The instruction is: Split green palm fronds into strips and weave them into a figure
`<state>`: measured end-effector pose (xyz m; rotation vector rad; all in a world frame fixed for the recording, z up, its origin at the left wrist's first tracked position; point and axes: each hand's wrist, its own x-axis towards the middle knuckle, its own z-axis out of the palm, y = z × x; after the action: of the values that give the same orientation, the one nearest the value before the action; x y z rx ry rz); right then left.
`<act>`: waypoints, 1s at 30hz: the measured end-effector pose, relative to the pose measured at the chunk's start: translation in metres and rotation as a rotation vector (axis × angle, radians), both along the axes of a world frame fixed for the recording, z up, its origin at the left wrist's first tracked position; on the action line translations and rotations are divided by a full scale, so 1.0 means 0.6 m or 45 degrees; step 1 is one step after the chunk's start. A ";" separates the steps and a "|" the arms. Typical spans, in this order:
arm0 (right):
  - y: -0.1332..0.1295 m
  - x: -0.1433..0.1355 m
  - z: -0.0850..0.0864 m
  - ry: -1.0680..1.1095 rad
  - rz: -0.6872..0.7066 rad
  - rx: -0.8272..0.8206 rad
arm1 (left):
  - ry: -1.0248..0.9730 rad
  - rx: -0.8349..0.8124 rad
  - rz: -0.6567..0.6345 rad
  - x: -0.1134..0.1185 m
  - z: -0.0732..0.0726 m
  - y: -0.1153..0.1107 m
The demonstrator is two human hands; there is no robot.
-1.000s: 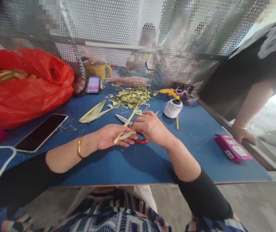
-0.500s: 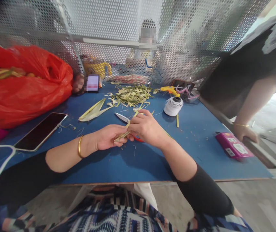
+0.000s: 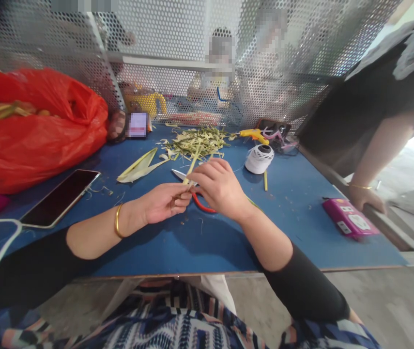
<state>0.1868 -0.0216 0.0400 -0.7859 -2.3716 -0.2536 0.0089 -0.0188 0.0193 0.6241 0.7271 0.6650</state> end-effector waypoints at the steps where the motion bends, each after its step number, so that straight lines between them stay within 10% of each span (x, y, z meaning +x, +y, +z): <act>1: -0.003 -0.002 0.002 0.093 -0.069 -0.029 | -0.021 0.048 0.100 0.002 0.001 0.000; 6: -0.015 -0.026 -0.016 0.426 -0.346 -0.700 | -0.046 0.322 0.605 0.011 0.006 -0.001; 10: -0.013 -0.055 -0.049 0.523 -0.306 -1.112 | -0.021 0.357 0.616 0.017 0.003 -0.007; 30: -0.021 -0.080 -0.048 0.842 -0.250 -1.507 | 0.021 0.439 0.454 0.023 0.000 -0.020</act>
<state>0.1388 -0.0343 0.0111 -1.3266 -1.6276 1.2451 0.0226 -0.0309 0.0195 0.8240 0.7530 1.1309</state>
